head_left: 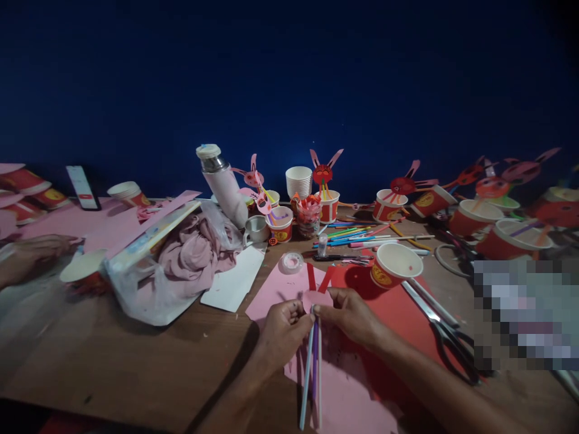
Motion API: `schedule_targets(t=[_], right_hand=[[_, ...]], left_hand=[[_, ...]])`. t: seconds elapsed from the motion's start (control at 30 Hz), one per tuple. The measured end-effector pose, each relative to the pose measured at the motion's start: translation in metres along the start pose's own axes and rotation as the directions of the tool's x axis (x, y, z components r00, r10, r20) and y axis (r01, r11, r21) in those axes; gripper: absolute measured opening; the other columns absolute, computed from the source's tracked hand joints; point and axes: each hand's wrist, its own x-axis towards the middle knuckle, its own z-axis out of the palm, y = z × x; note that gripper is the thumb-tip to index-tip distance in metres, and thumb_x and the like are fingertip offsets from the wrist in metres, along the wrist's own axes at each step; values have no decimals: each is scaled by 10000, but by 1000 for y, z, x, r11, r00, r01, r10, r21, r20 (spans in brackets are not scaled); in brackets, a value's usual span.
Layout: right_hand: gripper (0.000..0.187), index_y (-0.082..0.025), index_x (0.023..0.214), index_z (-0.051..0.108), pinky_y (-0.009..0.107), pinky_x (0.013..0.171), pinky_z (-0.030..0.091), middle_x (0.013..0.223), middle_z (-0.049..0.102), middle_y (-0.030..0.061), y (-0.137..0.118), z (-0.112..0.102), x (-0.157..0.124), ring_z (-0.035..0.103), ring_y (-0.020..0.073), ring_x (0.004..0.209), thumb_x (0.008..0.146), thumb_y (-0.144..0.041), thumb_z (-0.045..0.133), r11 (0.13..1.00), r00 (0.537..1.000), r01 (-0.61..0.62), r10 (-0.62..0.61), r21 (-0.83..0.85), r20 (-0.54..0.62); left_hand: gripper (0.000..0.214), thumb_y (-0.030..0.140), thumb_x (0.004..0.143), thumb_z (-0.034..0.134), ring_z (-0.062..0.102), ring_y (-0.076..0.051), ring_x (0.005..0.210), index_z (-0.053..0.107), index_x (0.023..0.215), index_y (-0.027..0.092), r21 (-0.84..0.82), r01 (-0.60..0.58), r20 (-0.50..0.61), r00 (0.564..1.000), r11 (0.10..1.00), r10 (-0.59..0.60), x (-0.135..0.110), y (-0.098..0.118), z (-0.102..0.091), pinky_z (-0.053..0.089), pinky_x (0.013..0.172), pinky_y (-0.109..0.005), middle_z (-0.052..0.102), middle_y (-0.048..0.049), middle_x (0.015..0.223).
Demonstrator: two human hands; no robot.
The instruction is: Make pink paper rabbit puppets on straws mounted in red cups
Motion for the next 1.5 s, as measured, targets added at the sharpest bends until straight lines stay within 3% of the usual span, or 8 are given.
schedule_targets(t=[0.33, 0.6, 0.83, 0.97, 1.03, 1.13, 1.3, 1.5], right_hand=[[211, -164, 497, 435, 194, 425, 248, 454, 408, -71, -3, -2, -2, 351, 57, 439, 605, -232, 604, 989, 995, -20, 5, -149, -97], [226, -165, 534, 455, 204, 434, 296, 480, 431, -60, -4, -1, -2, 383, 67, 439, 608, -315, 608, 995, 997, -19, 11, -97, -74], [239, -143, 867, 541, 224, 496, 380, 570, 519, -43, 6, -10, -7, 492, 98, 504, 673, -281, 557, 997, 995, 15, -23, -78, -92], [375, -131, 1090, 497, 274, 582, 425, 684, 623, 13, 4, -15, -20, 576, 156, 627, 733, -242, 512, 964, 991, 44, -75, -261, -111], [382, -147, 1133, 487, 306, 649, 436, 805, 660, 49, 1, -18, -26, 599, 186, 728, 759, -225, 476, 880, 977, 90, -170, -467, -132], [329, -169, 1096, 533, 319, 677, 418, 938, 650, 84, 0, -22, -34, 589, 210, 811, 779, -199, 451, 654, 926, 144, -353, -742, -131], [200, -215, 931, 612, 304, 654, 325, 897, 644, 57, 10, -21, -34, 549, 198, 805, 817, -162, 456, 296, 877, 278, -467, -914, 116], [184, -210, 970, 579, 302, 661, 257, 863, 609, 41, 22, -16, -31, 501, 168, 781, 822, -158, 484, 149, 848, 358, -466, -922, 254]], left_hand=[[136, 257, 611, 504, 325, -72, 466, 429, 537, 171, 121, -39, -11, 999, 992, 40, 1, 1, 3, 248, 442, -201, 369, 67, 491], [157, 312, 622, 478, 344, -83, 469, 419, 559, 181, 176, -31, -25, 999, 984, 36, 2, -1, 2, 267, 452, -205, 374, 64, 499], [167, 273, 640, 479, 333, -77, 446, 387, 528, 190, 276, 32, -56, 998, 961, -18, 4, 2, 4, 256, 429, -195, 366, 70, 477], [177, 213, 626, 495, 314, -78, 425, 395, 482, 188, 373, 68, -91, 995, 925, -36, 6, 6, 3, 212, 416, -196, 331, 78, 435], [193, 198, 614, 511, 337, -87, 432, 403, 454, 186, 414, 79, -115, 993, 907, -34, 7, 8, 2, 207, 424, -199, 316, 77, 412], [199, 192, 597, 531, 376, -103, 455, 420, 432, 185, 466, 90, -136, 990, 880, -29, 10, 9, 2, 215, 438, -204, 317, 71, 398], [179, 182, 572, 556, 381, -98, 445, 442, 433, 180, 537, 95, -137, 990, 838, -25, 14, 9, 1, 213, 429, -202, 347, 69, 402], [151, 190, 605, 549, 385, -85, 354, 464, 481, 179, 595, 122, -127, 990, 795, -57, 15, 7, 2, 243, 380, -191, 359, 80, 359]])
